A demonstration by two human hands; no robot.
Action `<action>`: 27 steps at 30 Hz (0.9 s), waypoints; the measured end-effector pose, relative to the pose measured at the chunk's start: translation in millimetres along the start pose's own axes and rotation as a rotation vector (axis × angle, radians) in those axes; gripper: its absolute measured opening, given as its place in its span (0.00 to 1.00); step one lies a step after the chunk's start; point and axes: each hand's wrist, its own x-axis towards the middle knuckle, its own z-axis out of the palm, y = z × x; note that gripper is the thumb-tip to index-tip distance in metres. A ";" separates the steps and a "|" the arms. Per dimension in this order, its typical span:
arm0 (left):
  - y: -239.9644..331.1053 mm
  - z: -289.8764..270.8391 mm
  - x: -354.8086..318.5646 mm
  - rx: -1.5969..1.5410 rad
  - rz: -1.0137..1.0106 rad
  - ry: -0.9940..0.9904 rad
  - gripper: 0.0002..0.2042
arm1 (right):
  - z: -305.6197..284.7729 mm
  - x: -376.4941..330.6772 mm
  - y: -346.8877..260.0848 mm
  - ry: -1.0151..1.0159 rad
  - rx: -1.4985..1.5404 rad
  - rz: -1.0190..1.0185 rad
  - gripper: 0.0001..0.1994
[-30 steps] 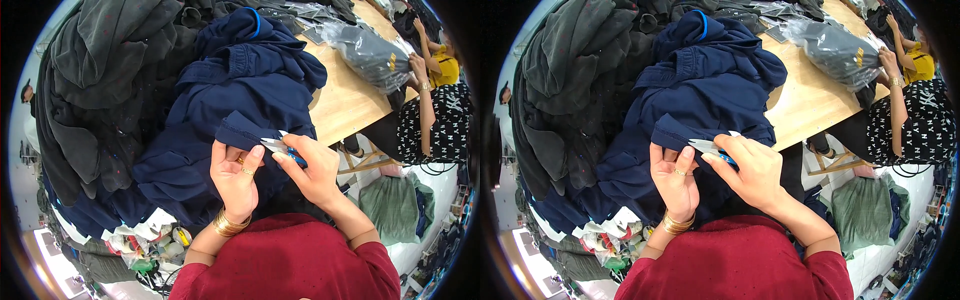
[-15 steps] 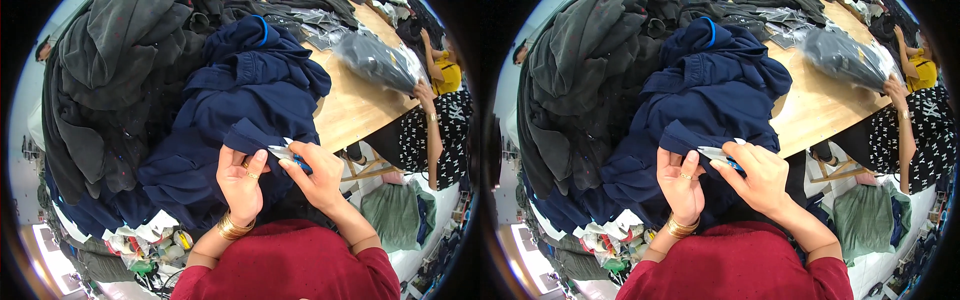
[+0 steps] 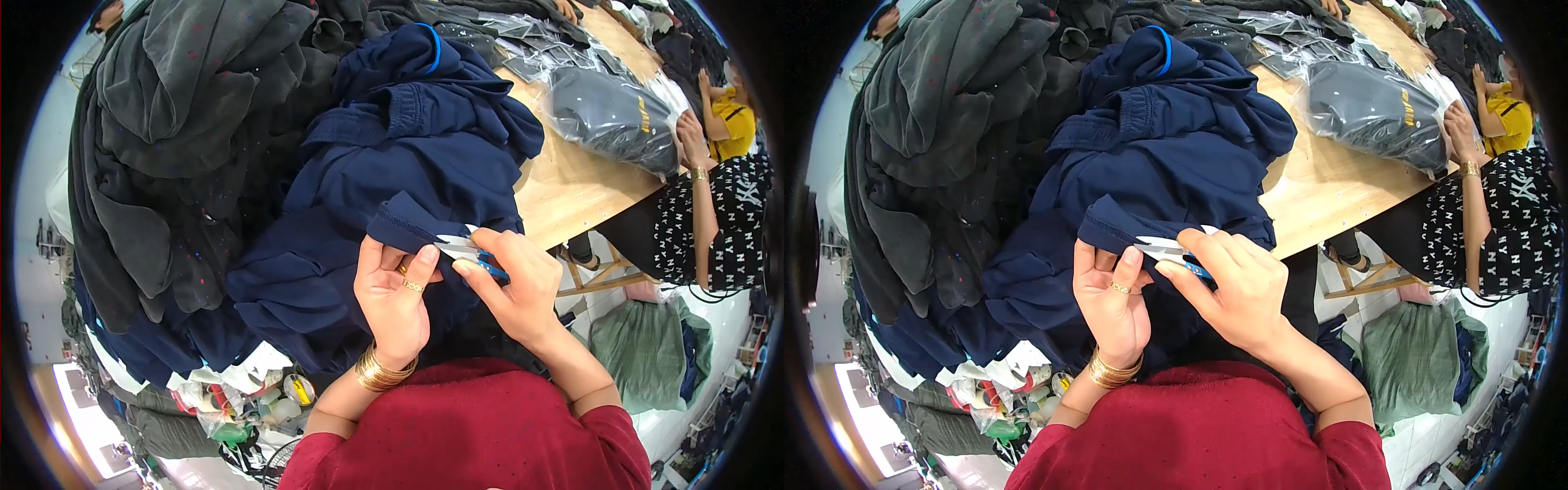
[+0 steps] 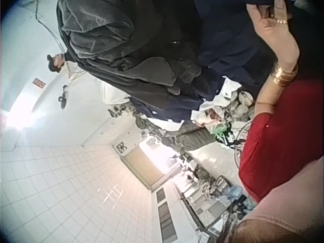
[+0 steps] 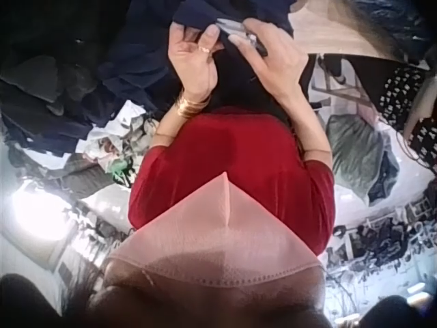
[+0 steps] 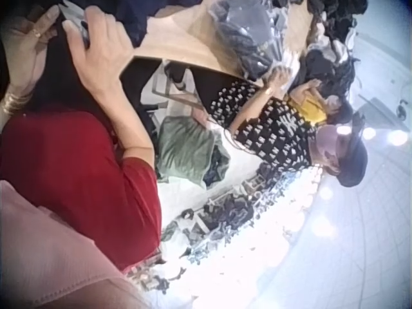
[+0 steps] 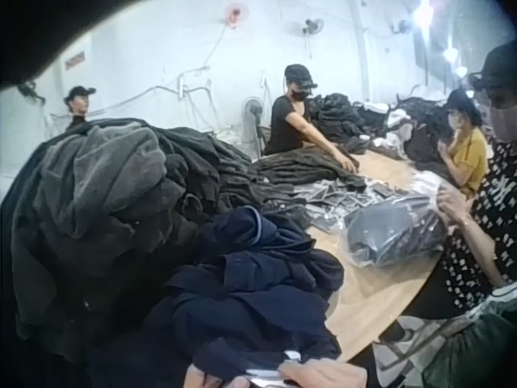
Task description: Trimming loose threads and inspecting dark blue trousers in a textile manufacturing facility.
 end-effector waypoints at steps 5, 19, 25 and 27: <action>-1.5 -1.0 0.8 0.003 -0.002 0.002 0.15 | 0.6 -1.3 0.2 -0.005 0.009 0.017 0.13; -0.7 -1.6 0.8 -0.006 -0.029 0.001 0.16 | 1.6 -2.4 3.0 -0.008 0.016 0.032 0.12; -1.8 -1.7 0.6 0.021 -0.016 0.007 0.15 | -0.2 -3.8 1.9 0.006 0.007 0.025 0.12; -2.1 -1.4 1.4 0.022 -0.012 0.009 0.15 | -1.1 -4.1 1.5 -0.005 0.014 0.051 0.12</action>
